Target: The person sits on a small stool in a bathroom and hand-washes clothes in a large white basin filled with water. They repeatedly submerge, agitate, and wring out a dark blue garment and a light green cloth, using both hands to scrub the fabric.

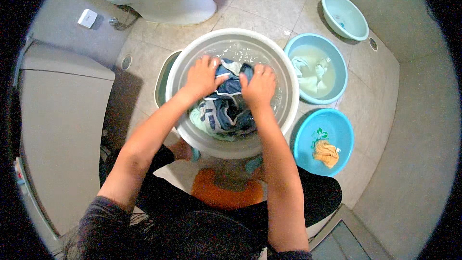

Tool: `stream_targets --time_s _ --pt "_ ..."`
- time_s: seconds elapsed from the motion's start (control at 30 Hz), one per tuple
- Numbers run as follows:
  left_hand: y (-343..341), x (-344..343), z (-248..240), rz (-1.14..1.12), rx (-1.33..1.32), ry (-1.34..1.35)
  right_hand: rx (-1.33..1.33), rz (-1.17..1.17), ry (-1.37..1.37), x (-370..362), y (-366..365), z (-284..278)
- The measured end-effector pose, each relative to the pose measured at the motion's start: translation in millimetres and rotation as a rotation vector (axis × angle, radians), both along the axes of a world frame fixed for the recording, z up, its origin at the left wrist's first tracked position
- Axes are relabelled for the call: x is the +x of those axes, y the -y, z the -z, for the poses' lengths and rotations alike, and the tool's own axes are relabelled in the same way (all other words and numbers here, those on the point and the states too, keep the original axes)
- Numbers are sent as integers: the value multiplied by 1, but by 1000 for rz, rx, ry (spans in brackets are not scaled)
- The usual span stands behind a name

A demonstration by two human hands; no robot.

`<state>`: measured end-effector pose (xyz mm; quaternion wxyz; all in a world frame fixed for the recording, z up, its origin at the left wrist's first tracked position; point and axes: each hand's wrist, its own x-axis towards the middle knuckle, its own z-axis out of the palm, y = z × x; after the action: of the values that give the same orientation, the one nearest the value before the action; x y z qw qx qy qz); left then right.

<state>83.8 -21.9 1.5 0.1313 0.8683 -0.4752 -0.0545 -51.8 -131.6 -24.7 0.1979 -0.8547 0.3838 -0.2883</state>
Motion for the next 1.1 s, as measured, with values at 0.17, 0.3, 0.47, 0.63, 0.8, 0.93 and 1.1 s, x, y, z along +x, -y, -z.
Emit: stream_targets --time_s 0.17,0.3,0.47,0.63,0.8,0.93,1.1 --pt "1 -1 14 249 230 247 342 -59 -145 6 13 8" --pt "-7 13 18 422 196 -53 1045 99 614 12 26 -29" --pt "-10 18 5 239 64 -266 1224 161 918 -8 33 -64" --pt "-19 12 -6 -116 26 -470 778 212 264 -9 22 -33" --pt "-8 -2 3 82 340 20 200 -155 -51 -4 -3 15" --pt "-1 11 13 172 444 21 228 -236 -312 3 -14 3" --pt "-6 31 6 231 204 -381 614 30 229 -10 22 -4"
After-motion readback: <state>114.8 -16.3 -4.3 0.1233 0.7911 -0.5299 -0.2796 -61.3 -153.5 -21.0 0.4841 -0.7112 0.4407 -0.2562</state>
